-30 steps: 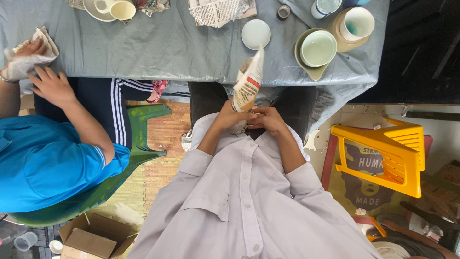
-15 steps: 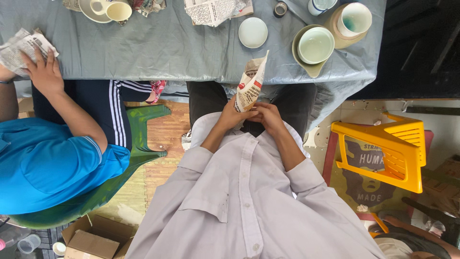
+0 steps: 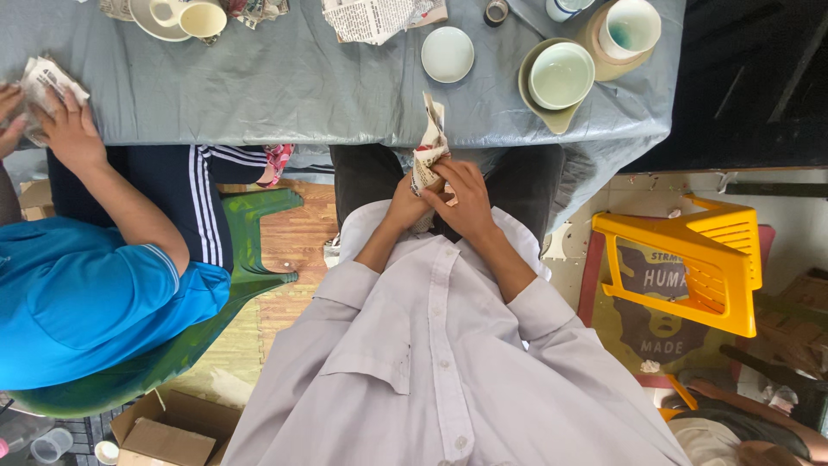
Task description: The person wraps glazed ceramic cups and bowls in sheets of newspaper, folding and crumpling the paper around each piece, and places the wrapped bundles onto a shelf above the table. A second person at the same table wraps additional pieces alongside.
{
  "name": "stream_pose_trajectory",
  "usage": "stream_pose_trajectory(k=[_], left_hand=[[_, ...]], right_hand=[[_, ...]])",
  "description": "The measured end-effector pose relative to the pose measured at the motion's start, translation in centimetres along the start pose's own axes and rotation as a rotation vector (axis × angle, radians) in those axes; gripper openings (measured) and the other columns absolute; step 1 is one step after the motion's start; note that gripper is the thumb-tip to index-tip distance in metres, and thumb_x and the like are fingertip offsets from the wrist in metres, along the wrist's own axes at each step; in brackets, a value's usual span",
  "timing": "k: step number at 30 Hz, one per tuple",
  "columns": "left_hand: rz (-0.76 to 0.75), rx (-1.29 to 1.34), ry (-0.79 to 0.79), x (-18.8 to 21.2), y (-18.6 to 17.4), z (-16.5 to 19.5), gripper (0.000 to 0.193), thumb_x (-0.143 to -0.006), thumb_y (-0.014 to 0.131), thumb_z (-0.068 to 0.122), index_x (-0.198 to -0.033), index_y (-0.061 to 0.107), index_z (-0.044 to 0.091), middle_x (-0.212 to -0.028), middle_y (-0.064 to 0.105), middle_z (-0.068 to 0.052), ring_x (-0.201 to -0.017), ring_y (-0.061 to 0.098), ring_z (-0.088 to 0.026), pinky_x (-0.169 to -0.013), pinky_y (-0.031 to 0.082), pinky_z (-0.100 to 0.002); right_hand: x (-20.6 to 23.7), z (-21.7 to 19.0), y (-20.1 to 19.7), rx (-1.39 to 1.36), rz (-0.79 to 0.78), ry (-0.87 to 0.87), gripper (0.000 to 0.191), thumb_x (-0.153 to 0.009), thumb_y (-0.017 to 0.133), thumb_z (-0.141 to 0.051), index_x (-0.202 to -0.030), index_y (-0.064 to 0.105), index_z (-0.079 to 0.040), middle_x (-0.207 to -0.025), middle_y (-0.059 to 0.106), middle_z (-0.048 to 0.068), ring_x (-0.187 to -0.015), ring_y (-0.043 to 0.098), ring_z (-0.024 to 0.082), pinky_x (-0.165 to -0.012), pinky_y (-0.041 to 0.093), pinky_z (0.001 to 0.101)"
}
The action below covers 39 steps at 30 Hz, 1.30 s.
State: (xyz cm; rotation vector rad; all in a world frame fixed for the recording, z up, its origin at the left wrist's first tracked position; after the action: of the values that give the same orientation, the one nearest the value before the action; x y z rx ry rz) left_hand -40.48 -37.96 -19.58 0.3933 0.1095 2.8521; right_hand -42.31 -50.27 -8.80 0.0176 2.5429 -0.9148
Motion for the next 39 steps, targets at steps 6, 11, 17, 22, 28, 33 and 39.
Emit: stream_pose_trajectory(k=[6, 11, 17, 22, 28, 33, 39], left_hand=[[-0.004, 0.037, 0.089, 0.5, 0.1, 0.6, 0.059, -0.078, 0.086, 0.010, -0.130, 0.061, 0.003, -0.119, 0.070, -0.006, -0.107, 0.066, -0.014, -0.093, 0.055, -0.031], [-0.046, 0.138, -0.079, 0.5, 0.4, -0.2, 0.055, -0.073, 0.082, 0.000, -0.124, 0.060, 0.002, -0.109, 0.070, -0.007, -0.093, 0.069, -0.016, -0.079, 0.060, -0.031], [-0.067, 0.227, -0.064, 0.3, 0.8, -0.1, 0.053, -0.077, 0.081, 0.002, -0.126, 0.061, 0.001, -0.110, 0.071, -0.008, -0.093, 0.069, -0.017, -0.079, 0.059, -0.032], [-0.054, 0.116, 0.053, 0.0, 0.8, 0.5, 0.064, -0.076, 0.091, 0.010, -0.131, 0.060, 0.002, -0.121, 0.070, -0.007, -0.109, 0.067, -0.015, -0.095, 0.056, -0.031], [-0.057, 0.040, 0.057, 0.0, 0.3, 0.3, 0.061, -0.077, 0.089, 0.014, -0.130, 0.060, 0.003, -0.120, 0.070, -0.007, -0.108, 0.067, -0.014, -0.095, 0.055, -0.031], [-0.044, 0.014, 0.069, 0.3, 0.1, 0.0, 0.053, -0.080, 0.084, 0.013, -0.127, 0.062, 0.003, -0.117, 0.071, -0.007, -0.106, 0.067, -0.015, -0.094, 0.056, -0.031], [-0.063, -0.041, 0.039, 0.5, 0.4, -0.1, 0.055, -0.074, 0.085, 0.011, -0.124, 0.062, 0.004, -0.112, 0.070, -0.005, -0.102, 0.066, -0.014, -0.091, 0.055, -0.031]], right_hand=[[0.4, 1.3, 1.0, -0.067, -0.049, 0.056, 0.030, -0.082, 0.089, -0.024, -0.094, 0.071, -0.003, -0.099, 0.071, 0.008, -0.094, 0.062, 0.028, -0.082, 0.053, 0.0395], [1.2, 3.9, 2.2, -0.157, -0.090, 0.097, 0.025, -0.090, 0.086, -0.021, -0.087, 0.068, -0.005, -0.095, 0.069, 0.007, -0.099, 0.063, 0.026, -0.085, 0.052, 0.0376], [2.4, 4.8, 2.9, -0.273, -0.040, 0.129, 0.022, -0.088, 0.087, -0.018, -0.097, 0.070, -0.007, -0.101, 0.070, 0.006, -0.107, 0.057, 0.025, -0.095, 0.048, 0.0389], [2.2, 4.6, 1.6, -0.315, 0.099, 0.178, 0.075, -0.076, 0.094, -0.028, -0.133, 0.051, -0.007, -0.140, 0.045, 0.019, -0.109, 0.053, 0.027, -0.093, 0.048, 0.0373], [0.8, 3.0, 1.4, -0.168, 0.018, 0.020, 0.066, -0.075, 0.094, -0.023, -0.129, 0.061, -0.006, -0.135, 0.061, 0.014, -0.116, 0.057, 0.031, -0.100, 0.049, 0.0415], [1.1, 3.4, 2.3, -0.144, -0.056, 0.026, 0.030, -0.080, 0.091, -0.024, -0.097, 0.073, -0.006, -0.103, 0.073, 0.007, -0.094, 0.057, 0.025, -0.084, 0.048, 0.0378], [1.9, 4.6, 3.0, -0.068, -0.124, 0.071, 0.032, -0.083, 0.089, -0.027, -0.080, 0.069, -0.004, -0.080, 0.056, 0.010, -0.082, 0.051, 0.025, -0.074, 0.043, 0.0388]])
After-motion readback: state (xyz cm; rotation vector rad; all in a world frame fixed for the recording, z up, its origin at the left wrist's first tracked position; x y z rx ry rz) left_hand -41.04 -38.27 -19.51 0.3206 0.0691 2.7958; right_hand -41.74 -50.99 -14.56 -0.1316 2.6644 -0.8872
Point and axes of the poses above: each hand's wrist, its own x-axis away from the middle knuckle, its own y-axis out of the palm, z = x × y, the point moved 6 cm from there along -x, towards the middle knuckle
